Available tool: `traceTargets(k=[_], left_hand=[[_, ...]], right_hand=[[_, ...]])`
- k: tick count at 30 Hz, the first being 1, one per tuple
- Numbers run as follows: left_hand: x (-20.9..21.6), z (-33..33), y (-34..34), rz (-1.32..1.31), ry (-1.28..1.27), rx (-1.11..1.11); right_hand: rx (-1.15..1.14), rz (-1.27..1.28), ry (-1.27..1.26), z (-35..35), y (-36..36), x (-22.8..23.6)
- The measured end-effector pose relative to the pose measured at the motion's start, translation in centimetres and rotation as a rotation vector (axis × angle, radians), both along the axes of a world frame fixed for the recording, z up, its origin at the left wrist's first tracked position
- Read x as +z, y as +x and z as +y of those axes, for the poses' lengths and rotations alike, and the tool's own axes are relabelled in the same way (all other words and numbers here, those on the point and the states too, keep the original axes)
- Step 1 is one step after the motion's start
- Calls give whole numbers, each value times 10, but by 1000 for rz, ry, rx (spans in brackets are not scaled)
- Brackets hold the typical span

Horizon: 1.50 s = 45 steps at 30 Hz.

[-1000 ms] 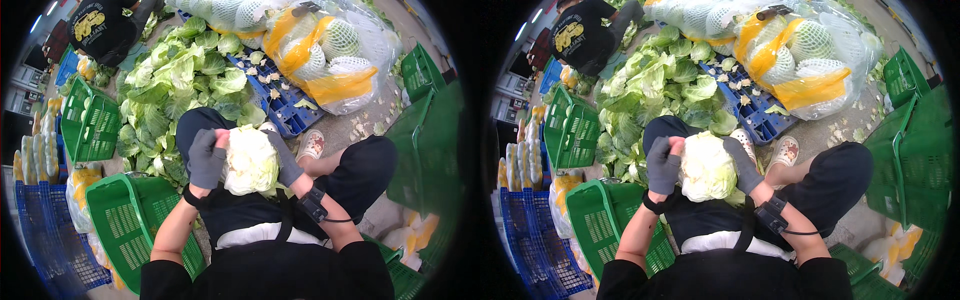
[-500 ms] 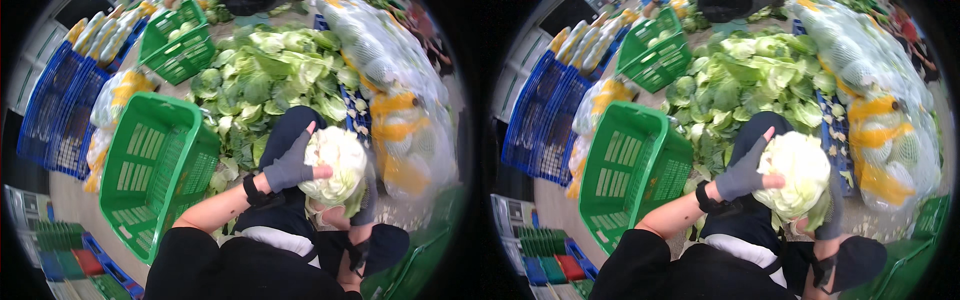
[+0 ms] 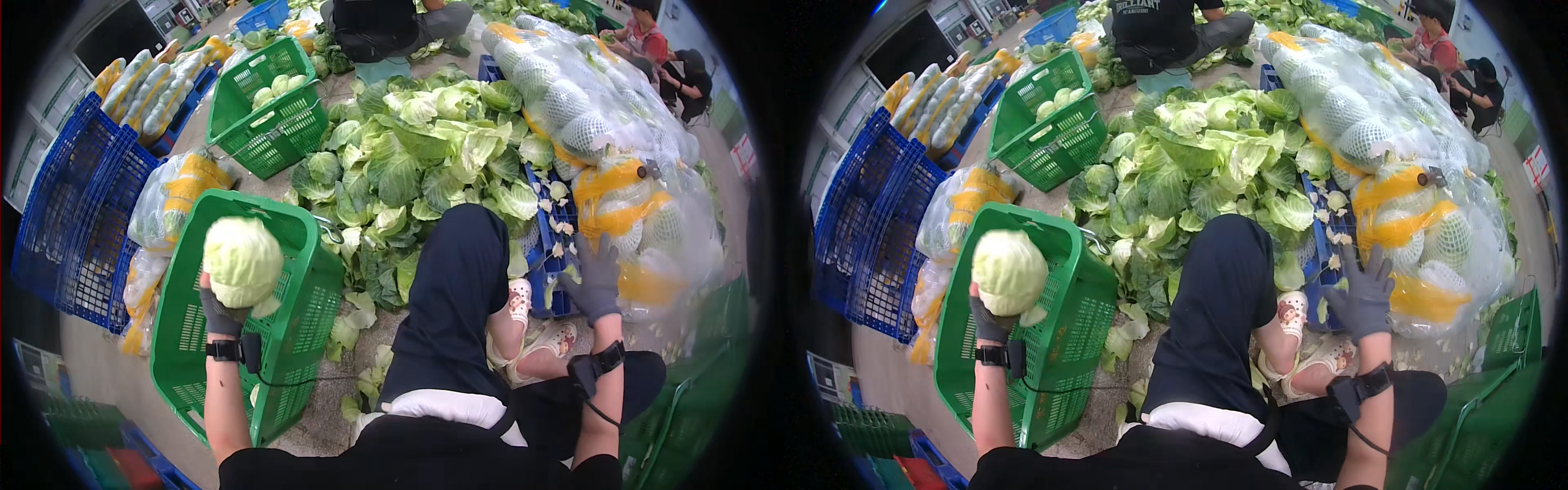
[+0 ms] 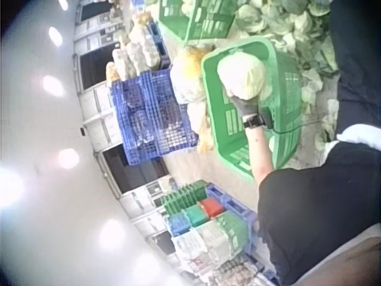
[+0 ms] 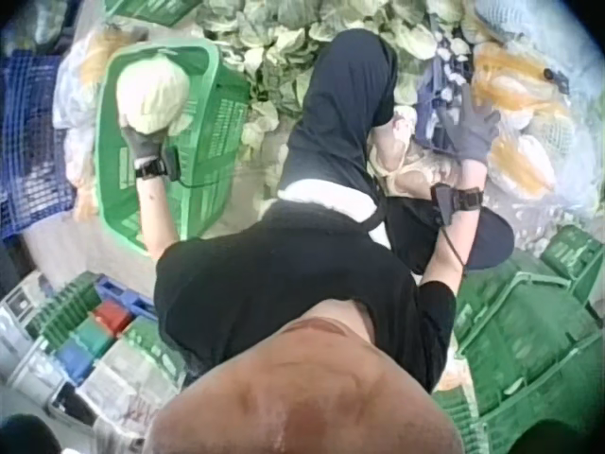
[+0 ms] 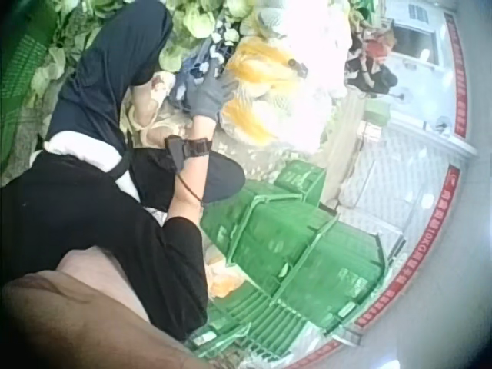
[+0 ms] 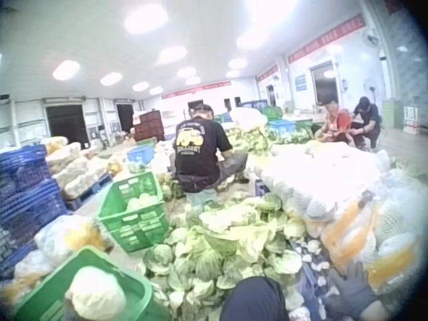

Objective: The person removes a cabbage from a mesh bag, peels away the outer leaves by hand, and trims the stem using a knife before placing it into a green crate.

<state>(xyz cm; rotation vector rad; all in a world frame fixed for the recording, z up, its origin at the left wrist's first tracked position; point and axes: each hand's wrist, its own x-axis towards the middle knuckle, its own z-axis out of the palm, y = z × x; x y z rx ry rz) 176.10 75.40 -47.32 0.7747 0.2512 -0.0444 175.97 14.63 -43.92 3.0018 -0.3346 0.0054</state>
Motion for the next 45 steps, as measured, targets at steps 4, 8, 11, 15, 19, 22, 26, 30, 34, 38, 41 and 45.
traceTargets(k=[4,8,11,15,19,22,26,30,34,38,41,45], left_hand=[[-77,45,-28,319,124,39],[-123,79,-51,714,463,108],[-69,86,-22,607,850,94],[71,-13,64,17,1111,74],[199,-190,70,-526,1012,-345],[238,-315,52,-644,974,-646],[210,-468,78,-767,909,-1220],[124,-627,106,-960,1120,-1325],[55,-738,128,-876,1284,-1156],[8,-789,131,-860,1286,-1210],[-14,-810,127,-633,1481,-1047],[-17,-840,144,-445,1261,-934]], right_hand=[[72,66,303,-37,2,-21],[188,137,356,-41,1,-26],[236,119,371,-47,-3,-19],[58,141,380,-86,-14,5],[-84,139,237,-156,-42,41],[-183,-70,196,-209,-74,52],[-106,-300,248,-265,-90,26],[67,-382,75,-287,-63,-21],[-168,105,374,-311,-58,-31],[-321,226,572,-336,-70,-39],[-454,-5,729,-363,-53,-58],[-630,-485,913,-409,5,-88]])
